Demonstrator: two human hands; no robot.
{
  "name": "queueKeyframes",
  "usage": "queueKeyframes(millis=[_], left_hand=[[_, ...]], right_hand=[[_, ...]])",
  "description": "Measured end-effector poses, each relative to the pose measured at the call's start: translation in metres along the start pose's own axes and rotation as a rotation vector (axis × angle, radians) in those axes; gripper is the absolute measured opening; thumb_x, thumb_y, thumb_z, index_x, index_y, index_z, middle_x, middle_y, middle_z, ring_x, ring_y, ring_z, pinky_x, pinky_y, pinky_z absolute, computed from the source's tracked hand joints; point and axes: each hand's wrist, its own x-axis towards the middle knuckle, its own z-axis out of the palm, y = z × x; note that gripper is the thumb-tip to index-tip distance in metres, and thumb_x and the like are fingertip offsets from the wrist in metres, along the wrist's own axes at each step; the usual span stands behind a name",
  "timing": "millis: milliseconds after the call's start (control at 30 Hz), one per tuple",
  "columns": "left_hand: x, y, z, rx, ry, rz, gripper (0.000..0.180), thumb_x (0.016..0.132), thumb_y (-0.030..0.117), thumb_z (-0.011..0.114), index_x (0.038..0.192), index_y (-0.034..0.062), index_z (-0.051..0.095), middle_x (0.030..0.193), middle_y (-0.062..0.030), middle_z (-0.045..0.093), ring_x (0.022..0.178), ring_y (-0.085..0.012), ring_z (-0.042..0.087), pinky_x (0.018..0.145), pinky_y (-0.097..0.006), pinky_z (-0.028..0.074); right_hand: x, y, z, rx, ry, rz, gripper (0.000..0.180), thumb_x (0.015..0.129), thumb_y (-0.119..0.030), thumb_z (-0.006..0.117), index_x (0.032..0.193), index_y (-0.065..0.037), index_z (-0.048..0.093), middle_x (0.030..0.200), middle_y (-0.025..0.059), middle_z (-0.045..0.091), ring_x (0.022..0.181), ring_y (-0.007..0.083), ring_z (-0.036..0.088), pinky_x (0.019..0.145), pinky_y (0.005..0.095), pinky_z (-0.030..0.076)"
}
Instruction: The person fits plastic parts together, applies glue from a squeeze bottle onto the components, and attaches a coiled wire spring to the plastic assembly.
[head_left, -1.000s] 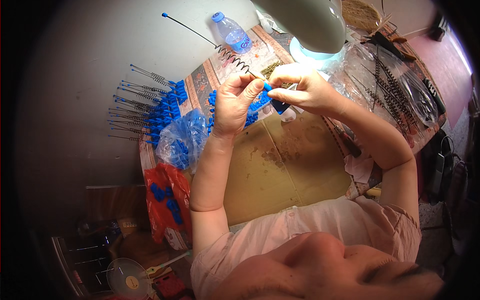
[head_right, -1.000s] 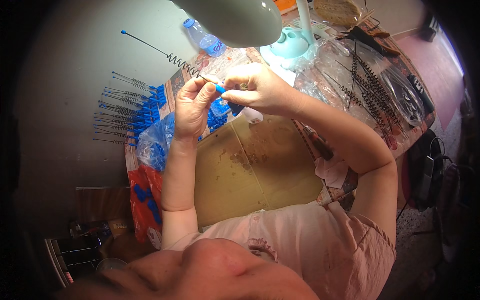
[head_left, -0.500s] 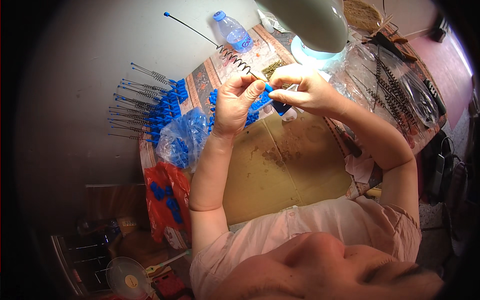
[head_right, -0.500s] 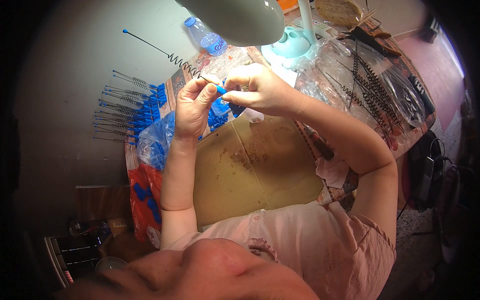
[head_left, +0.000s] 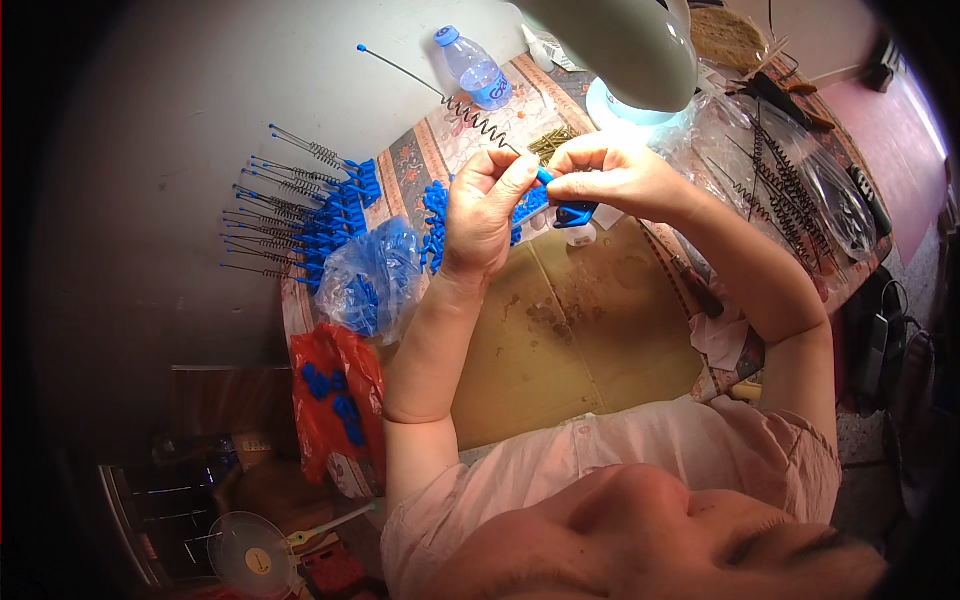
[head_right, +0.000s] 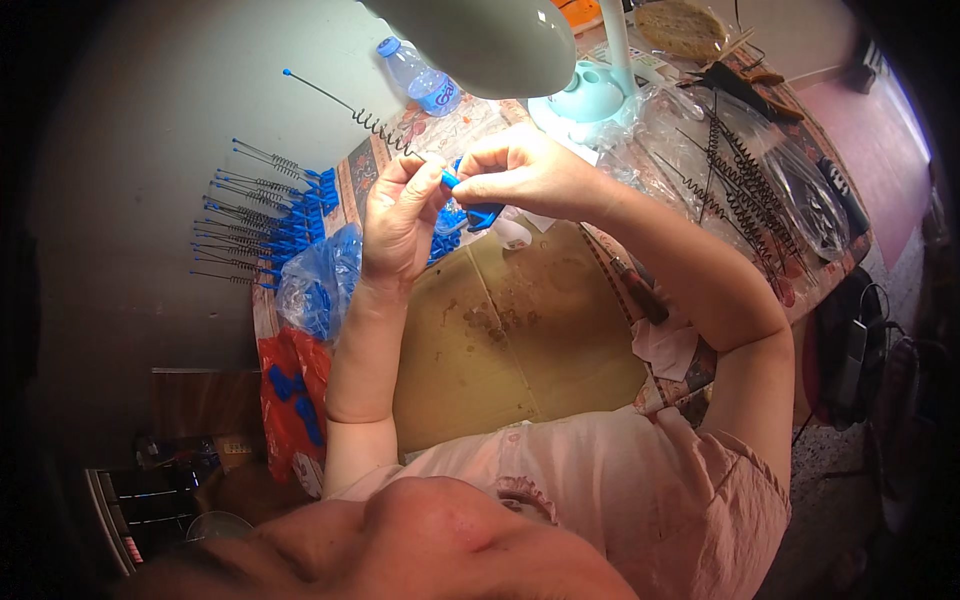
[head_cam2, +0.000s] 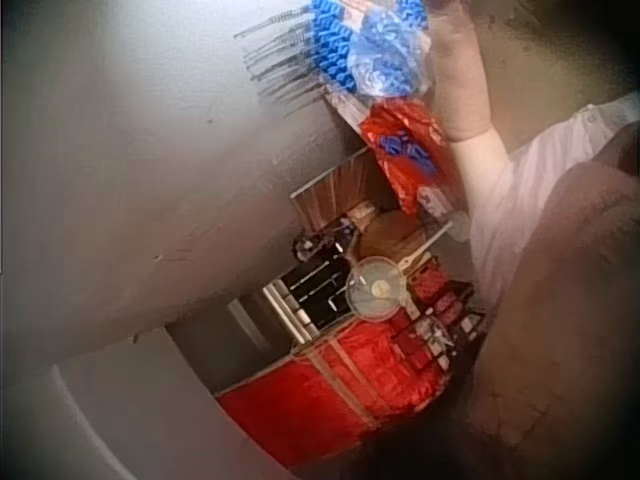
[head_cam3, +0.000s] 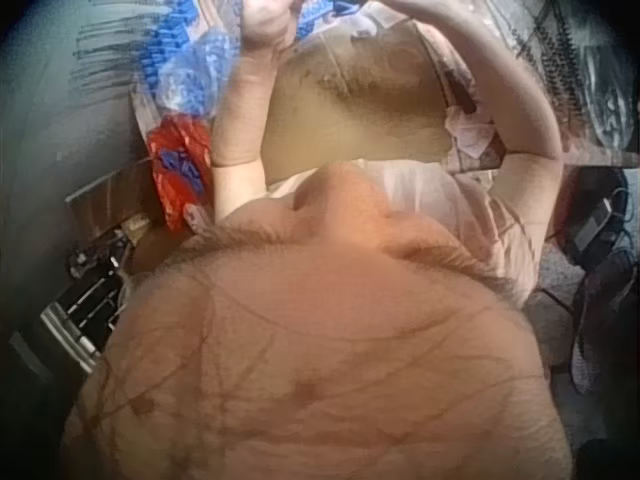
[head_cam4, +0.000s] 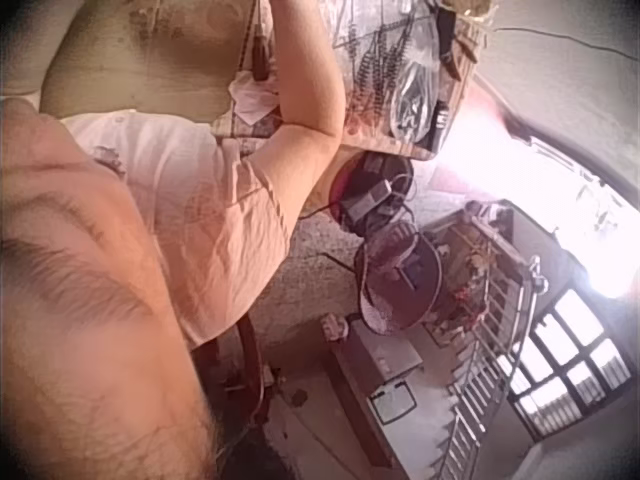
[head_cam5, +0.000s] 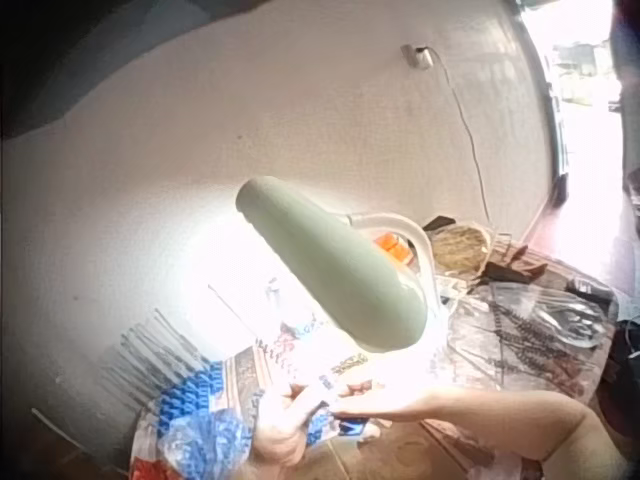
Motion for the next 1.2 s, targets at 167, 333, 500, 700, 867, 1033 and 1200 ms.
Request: queueKeyframes(millis=[167, 333, 500, 700, 867, 1033, 1200], left_hand=[[0.0, 0.002, 0.005, -0.059, 0.052, -0.032, 0.012, 0.095, 0.002, 0.063, 0.106, 0.0029, 0.058, 0.099, -0.0066, 0.066, 0.089, -0.0133, 0.064, 0.085, -0.028, 0.053], [0.001, 0.001, 0.008, -0.034, 0.053, 0.007, 0.011, 0.094, 0.002, 0.063, 0.104, 0.0034, 0.058, 0.098, -0.0067, 0.066, 0.088, -0.0133, 0.065, 0.085, -0.028, 0.053], [0.002, 0.003, 0.012, -0.027, 0.044, 0.038, 0.009, 0.095, 0.002, 0.063, 0.102, 0.004, 0.059, 0.098, -0.0066, 0.066, 0.088, -0.013, 0.065, 0.085, -0.028, 0.053], [-0.003, 0.005, 0.013, -0.027, 0.019, 0.084, 0.007, 0.097, 0.004, 0.061, 0.103, 0.0038, 0.059, 0.098, -0.0063, 0.066, 0.09, -0.0126, 0.065, 0.086, -0.027, 0.052], [-0.008, 0.0, 0.014, -0.055, 0.053, 0.066, 0.01, 0.095, 0.004, 0.064, 0.103, 0.0014, 0.06, 0.095, -0.0064, 0.067, 0.086, -0.0099, 0.064, 0.08, -0.024, 0.052], [-0.014, 0.0, 0.012, 0.009, 0.07, 0.112, 0.011, 0.095, 0.004, 0.065, 0.104, 0.0011, 0.06, 0.096, -0.0062, 0.068, 0.086, -0.0095, 0.064, 0.08, -0.024, 0.052], [-0.017, -0.005, 0.011, 0.135, 0.067, 0.256, 0.013, 0.095, 0.006, 0.067, 0.105, 0.0005, 0.06, 0.098, -0.0068, 0.07, 0.089, -0.0092, 0.064, 0.081, -0.024, 0.052]], right_hand=[[0.0, 0.003, -0.006, 0.061, -0.037, 0.02, 0.02, 0.092, -0.017, 0.069, 0.1, 0.001, 0.072, 0.087, 0.001, 0.07, 0.079, 0.0054, 0.061, 0.075, 0.0221, 0.05], [0.001, 0.003, -0.008, 0.109, -0.045, 0.026, 0.021, 0.092, -0.018, 0.07, 0.102, 0.0, 0.072, 0.092, 0.0038, 0.072, 0.084, 0.0069, 0.064, 0.079, 0.0225, 0.052], [0.002, 0.006, -0.009, 0.119, -0.034, 0.009, 0.02, 0.093, -0.018, 0.069, 0.102, -0.001, 0.071, 0.089, 0.0024, 0.07, 0.08, 0.0062, 0.062, 0.074, 0.0218, 0.05], [-0.001, 0.0, -0.003, 0.122, -0.044, -0.002, 0.019, 0.093, -0.017, 0.069, 0.101, 0.001, 0.071, 0.091, 0.0025, 0.07, 0.083, 0.0068, 0.063, 0.077, 0.023, 0.052], [-0.002, 0.004, 0.0, 0.071, -0.038, -0.013, 0.019, 0.093, -0.017, 0.069, 0.1, 0.001, 0.07, 0.088, 0.0011, 0.069, 0.08, 0.0063, 0.061, 0.074, 0.0231, 0.051], [-0.007, -0.005, 0.008, -0.061, -0.013, -0.082, 0.014, 0.093, -0.016, 0.069, 0.095, -0.002, 0.068, 0.085, -0.0018, 0.066, 0.081, 0.0061, 0.058, 0.073, 0.0237, 0.047], [-0.002, 0.003, 0.013, -0.569, 0.186, -0.498, 0.01, 0.085, -0.013, 0.073, 0.089, -0.004, 0.069, 0.076, 0.0044, 0.066, 0.073, 0.0178, 0.063, 0.068, 0.0309, 0.049]])
